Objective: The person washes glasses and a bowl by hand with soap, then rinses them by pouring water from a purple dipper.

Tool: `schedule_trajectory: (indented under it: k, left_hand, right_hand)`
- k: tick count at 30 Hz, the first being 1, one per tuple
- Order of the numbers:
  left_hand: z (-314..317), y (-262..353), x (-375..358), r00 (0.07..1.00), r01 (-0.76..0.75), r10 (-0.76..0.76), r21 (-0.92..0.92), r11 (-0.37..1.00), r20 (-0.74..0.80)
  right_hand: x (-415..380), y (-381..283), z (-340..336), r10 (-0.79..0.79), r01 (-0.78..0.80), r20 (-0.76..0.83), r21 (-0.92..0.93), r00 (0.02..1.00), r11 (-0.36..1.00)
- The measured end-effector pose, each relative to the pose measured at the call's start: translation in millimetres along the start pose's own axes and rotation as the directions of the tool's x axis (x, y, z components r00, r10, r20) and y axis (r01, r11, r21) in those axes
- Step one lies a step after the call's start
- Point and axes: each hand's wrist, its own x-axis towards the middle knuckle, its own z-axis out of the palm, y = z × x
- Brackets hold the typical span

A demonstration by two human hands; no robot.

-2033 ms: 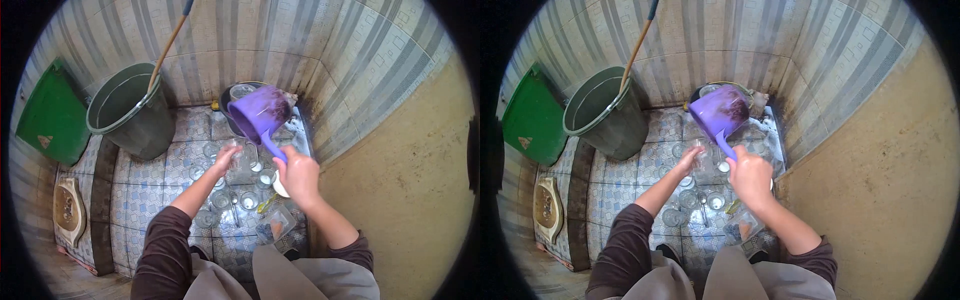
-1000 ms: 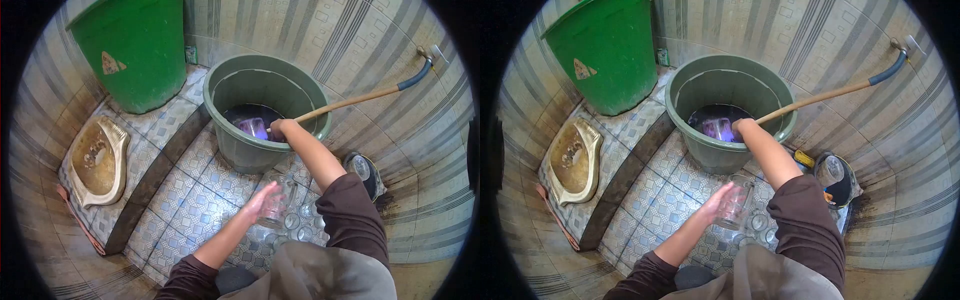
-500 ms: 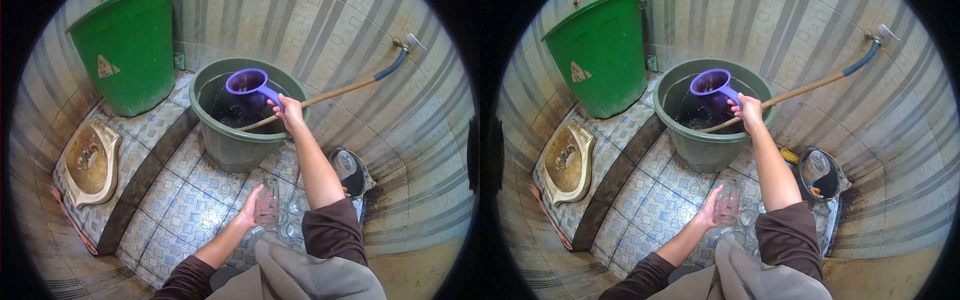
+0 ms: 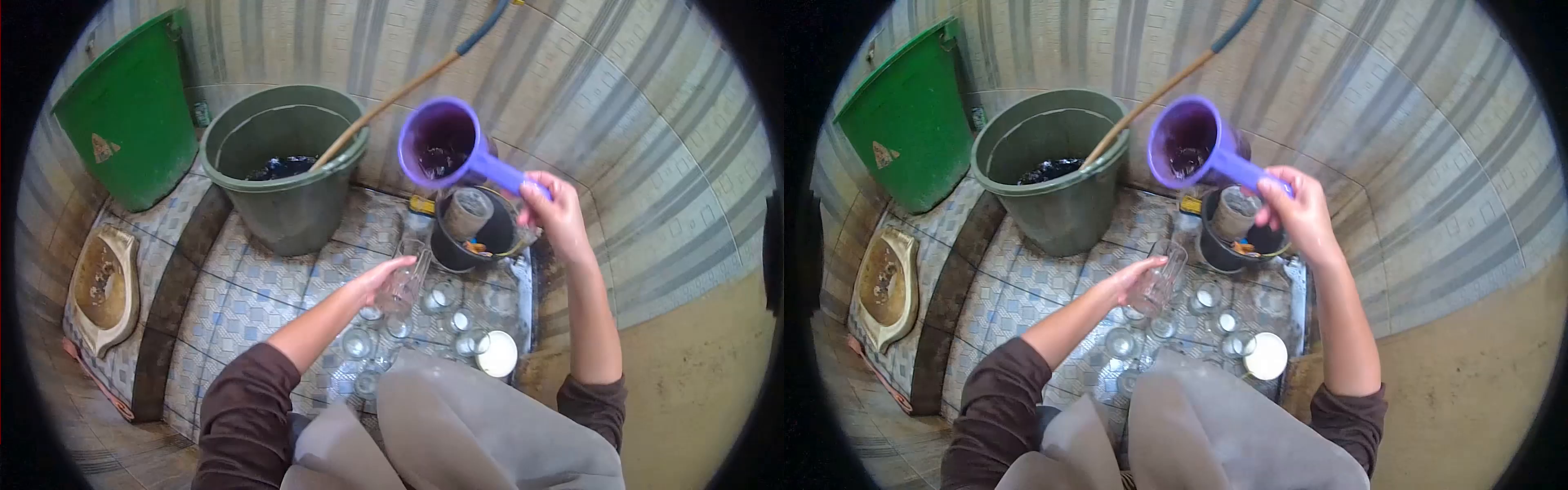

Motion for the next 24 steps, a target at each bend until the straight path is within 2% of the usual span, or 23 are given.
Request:
schedule_trajectory:
  k: [1,3,5,7,9,11,13,16,17,19,23,24]
  left_hand:
    - [11,3,10,1.0,0.006,-0.006,0.003,1.0,0.008]
    - [33,2,33,0.992,0.003,-0.003,0.005,1.0,-0.127]
    - [49,-13,57,0.989,0.016,-0.021,-0.036,0.999,-0.147]
    - [65,-31,77,0.969,-0.063,0.027,-0.141,0.988,-0.247]
    - [71,-46,95,0.972,-0.039,0.001,-0.154,0.987,-0.234]
    - [82,-50,96,0.991,0.045,-0.072,-0.232,0.972,-0.11]
    - [83,-60,114,0.988,0.058,-0.095,-0.273,0.96,-0.122]
    - [79,-69,142,0.997,-0.071,0.068,-0.434,0.898,-0.023]
    - [79,-72,150,0.998,-0.067,0.066,-0.432,0.899,-0.018]
    - [102,-61,133,0.997,-0.021,-0.028,-0.584,0.811,-0.076]
    - [99,-77,148,0.995,-0.052,0.003,-0.485,0.873,-0.102]
    - [86,-91,165,0.978,-0.203,0.172,-0.335,0.92,-0.122]
  right_hand:
    - [-19,3,-8,0.023,-0.026,-0.039,-0.064,0.999,0.998]
    - [-52,15,-16,0.059,-0.065,-0.085,-0.072,0.995,0.995]
    - [-82,23,-24,0.054,-0.087,-0.132,-0.257,0.99,0.962]
    - [-107,28,-28,0.07,-0.12,-0.173,-0.294,0.982,0.948]
    - [-128,33,-32,0.08,-0.153,-0.228,-0.327,0.97,0.932]
    - [-144,40,-35,0.09,-0.168,-0.24,-0.331,0.967,0.929]
    - [-156,41,-34,0.126,-0.209,-0.288,-0.278,0.949,0.938]
    - [-171,44,-33,0.156,-0.236,-0.302,-0.25,0.941,0.939]
    - [-174,44,-32,0.154,-0.231,-0.299,-0.245,0.942,0.942]
    - [-180,44,-29,0.145,-0.226,-0.316,-0.236,0.938,0.945]
    - [-187,43,-28,0.163,-0.245,-0.342,-0.213,0.925,0.946]
    - [-189,42,-29,0.147,-0.238,-0.34,-0.243,0.929,0.94]
